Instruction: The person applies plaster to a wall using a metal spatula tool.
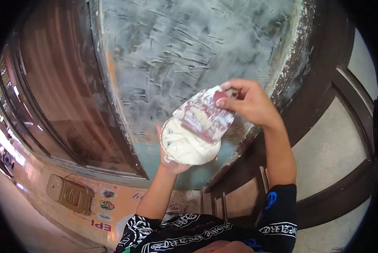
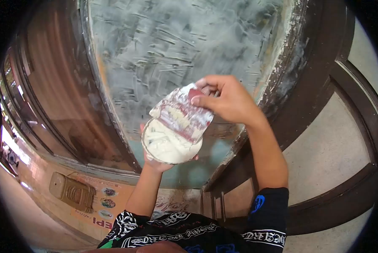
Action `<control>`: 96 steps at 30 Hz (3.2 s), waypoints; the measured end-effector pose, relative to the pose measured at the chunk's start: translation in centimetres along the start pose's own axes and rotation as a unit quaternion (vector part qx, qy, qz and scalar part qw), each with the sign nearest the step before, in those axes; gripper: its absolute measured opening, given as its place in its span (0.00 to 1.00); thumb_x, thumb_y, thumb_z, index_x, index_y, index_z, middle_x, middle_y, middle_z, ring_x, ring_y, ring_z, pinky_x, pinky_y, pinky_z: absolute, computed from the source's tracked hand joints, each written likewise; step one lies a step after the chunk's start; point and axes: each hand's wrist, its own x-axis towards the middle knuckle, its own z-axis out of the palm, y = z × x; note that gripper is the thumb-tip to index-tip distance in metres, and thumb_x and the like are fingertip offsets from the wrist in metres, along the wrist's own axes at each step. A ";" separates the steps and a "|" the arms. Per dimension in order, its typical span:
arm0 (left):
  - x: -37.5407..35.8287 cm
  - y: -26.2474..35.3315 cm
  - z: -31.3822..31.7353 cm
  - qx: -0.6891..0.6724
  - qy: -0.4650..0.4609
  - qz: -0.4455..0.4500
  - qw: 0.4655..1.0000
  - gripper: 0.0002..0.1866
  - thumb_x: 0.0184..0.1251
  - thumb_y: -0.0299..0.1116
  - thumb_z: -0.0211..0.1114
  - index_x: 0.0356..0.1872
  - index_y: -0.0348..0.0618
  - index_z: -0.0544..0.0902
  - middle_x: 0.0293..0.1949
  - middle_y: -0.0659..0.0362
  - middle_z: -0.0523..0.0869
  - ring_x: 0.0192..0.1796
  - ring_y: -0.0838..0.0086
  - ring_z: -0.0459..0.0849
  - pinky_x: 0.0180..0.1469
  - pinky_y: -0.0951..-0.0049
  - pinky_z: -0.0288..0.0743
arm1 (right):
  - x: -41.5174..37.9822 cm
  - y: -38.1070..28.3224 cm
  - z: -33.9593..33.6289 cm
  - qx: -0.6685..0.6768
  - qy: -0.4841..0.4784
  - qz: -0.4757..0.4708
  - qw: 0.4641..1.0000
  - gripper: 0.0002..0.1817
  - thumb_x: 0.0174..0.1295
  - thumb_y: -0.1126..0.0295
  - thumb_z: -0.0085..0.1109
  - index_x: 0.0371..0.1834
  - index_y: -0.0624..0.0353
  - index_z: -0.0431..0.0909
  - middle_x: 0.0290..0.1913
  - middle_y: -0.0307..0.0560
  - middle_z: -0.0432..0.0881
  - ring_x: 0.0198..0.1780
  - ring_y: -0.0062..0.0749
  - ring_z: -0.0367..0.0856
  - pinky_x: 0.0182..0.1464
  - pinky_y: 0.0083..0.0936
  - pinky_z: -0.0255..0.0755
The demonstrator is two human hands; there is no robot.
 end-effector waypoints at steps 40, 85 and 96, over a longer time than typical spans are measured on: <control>6.5 -1.3 -0.3 0.054 -0.011 0.029 0.998 0.54 0.62 0.82 0.38 0.78 0.51 0.61 0.77 0.48 0.62 0.74 0.41 0.65 0.68 0.26 0.59 | 8.2 -16.5 -22.4 -0.556 0.261 -0.158 0.773 0.09 0.60 0.70 0.70 0.39 0.64 0.88 0.32 0.50 0.90 0.30 0.28 0.87 0.35 0.29 0.79; 2.1 1.2 -0.6 0.103 0.031 0.094 0.990 0.54 0.61 0.82 0.39 0.77 0.49 0.62 0.75 0.48 0.65 0.72 0.42 0.68 0.68 0.29 0.63 | 7.2 -16.8 -25.9 -0.548 0.301 -0.095 0.775 0.14 0.68 0.64 0.63 0.45 0.67 0.82 0.33 0.48 0.86 0.33 0.29 0.82 0.41 0.27 0.76; 2.1 1.4 -0.5 0.110 0.055 0.102 0.987 0.55 0.61 0.83 0.39 0.77 0.49 0.62 0.76 0.48 0.64 0.73 0.44 0.67 0.69 0.32 0.63 | 10.2 -13.6 -24.0 -0.629 0.317 -0.175 0.688 0.11 0.64 0.70 0.64 0.46 0.64 0.83 0.42 0.60 0.86 0.44 0.54 0.86 0.48 0.38 0.78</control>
